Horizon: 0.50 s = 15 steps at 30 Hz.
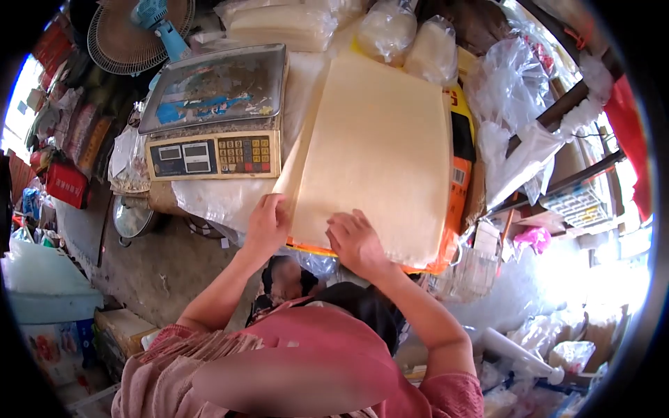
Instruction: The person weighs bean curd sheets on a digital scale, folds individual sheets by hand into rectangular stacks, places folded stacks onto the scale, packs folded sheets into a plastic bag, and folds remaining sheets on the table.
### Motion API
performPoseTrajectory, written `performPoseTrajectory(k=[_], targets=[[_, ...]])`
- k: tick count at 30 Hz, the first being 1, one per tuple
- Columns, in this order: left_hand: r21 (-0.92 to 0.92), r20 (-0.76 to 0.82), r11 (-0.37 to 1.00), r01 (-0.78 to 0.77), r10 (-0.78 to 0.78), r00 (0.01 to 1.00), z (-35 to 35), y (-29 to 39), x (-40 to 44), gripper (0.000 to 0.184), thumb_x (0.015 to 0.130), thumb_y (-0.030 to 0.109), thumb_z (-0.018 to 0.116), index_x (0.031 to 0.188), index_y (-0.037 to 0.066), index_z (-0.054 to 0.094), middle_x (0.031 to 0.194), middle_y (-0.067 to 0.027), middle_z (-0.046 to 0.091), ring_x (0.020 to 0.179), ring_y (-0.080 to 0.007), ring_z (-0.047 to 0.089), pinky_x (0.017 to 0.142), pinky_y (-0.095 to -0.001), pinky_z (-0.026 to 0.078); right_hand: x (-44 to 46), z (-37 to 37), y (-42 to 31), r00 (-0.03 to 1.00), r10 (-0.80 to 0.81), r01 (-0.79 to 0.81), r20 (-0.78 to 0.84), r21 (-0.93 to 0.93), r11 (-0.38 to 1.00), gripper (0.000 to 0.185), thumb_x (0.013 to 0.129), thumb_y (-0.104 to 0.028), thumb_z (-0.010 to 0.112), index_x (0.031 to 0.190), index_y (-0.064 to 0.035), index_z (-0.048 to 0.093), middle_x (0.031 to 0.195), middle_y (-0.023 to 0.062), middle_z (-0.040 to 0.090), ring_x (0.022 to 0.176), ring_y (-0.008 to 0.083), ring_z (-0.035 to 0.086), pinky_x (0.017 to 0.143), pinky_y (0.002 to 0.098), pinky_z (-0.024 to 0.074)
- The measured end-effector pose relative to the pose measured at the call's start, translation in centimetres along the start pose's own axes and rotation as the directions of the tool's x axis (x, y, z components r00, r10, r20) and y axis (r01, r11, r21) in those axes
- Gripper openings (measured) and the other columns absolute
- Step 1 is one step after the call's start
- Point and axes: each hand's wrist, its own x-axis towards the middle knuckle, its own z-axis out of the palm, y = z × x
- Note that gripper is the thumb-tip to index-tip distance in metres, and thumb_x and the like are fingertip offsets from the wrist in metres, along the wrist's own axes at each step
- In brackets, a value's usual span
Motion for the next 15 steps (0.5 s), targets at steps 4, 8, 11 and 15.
performPoseTrajectory(k=[4,8,11,15], targets=[[0.038,0.116,0.993,0.110,-0.114,0.987,-0.1,1.0,0.1,0.023,0.083,0.009,0.057,0.105,0.003,0.052,0.091,-0.0172,0.062,0.081,-0.0346,0.062,0.070,-0.0415,0.050,0.0,-0.6,-1.5,0.993,-0.018,0.037,0.114,-0.170,0.985,0.044,0.076,-0.022,0.068,0.114,-0.0022,0.054,0.125,0.0115,0.050,0.121,0.0308,0.044,0.101,0.0449,0.0345],[-0.283,0.259,0.887,0.364,-0.295,0.920,0.1,-0.5,1.0,0.028,0.079,0.007,0.064,0.106,0.002,0.055,0.085,-0.0110,0.062,0.074,-0.0207,0.062,0.065,-0.0314,0.050,-0.1,0.0,-1.5,0.978,0.012,0.056,0.209,-0.315,0.948,0.058,0.075,-0.024,0.068,0.125,-0.0021,0.049,0.134,0.0119,0.042,0.126,0.0337,0.039,0.104,0.0472,0.0314],[-0.446,0.355,0.790,0.420,-0.275,0.894,-0.7,-1.5,1.9,0.025,0.081,0.010,0.063,0.104,0.003,0.055,0.087,-0.0124,0.062,0.072,-0.0262,0.062,0.065,-0.0362,0.049,-0.1,0.0,-0.8,0.981,-0.049,0.084,0.185,-0.184,0.979,0.057,0.071,-0.016,0.069,0.123,-0.0019,0.050,0.132,0.0135,0.045,0.124,0.0334,0.043,0.101,0.0440,0.0379],[-0.047,0.093,0.959,0.279,-0.274,0.957,-2.4,-1.5,1.5,0.024,0.081,0.016,0.064,0.102,0.004,0.059,0.085,-0.0127,0.065,0.076,-0.0274,0.063,0.070,-0.0372,0.049,0.7,-1.7,-0.2,0.995,-0.050,0.045,0.091,0.047,0.998,0.042,0.076,-0.008,0.063,0.117,-0.0014,0.055,0.117,0.0150,0.057,0.105,0.0320,0.057,0.087,0.0371,0.0488]])
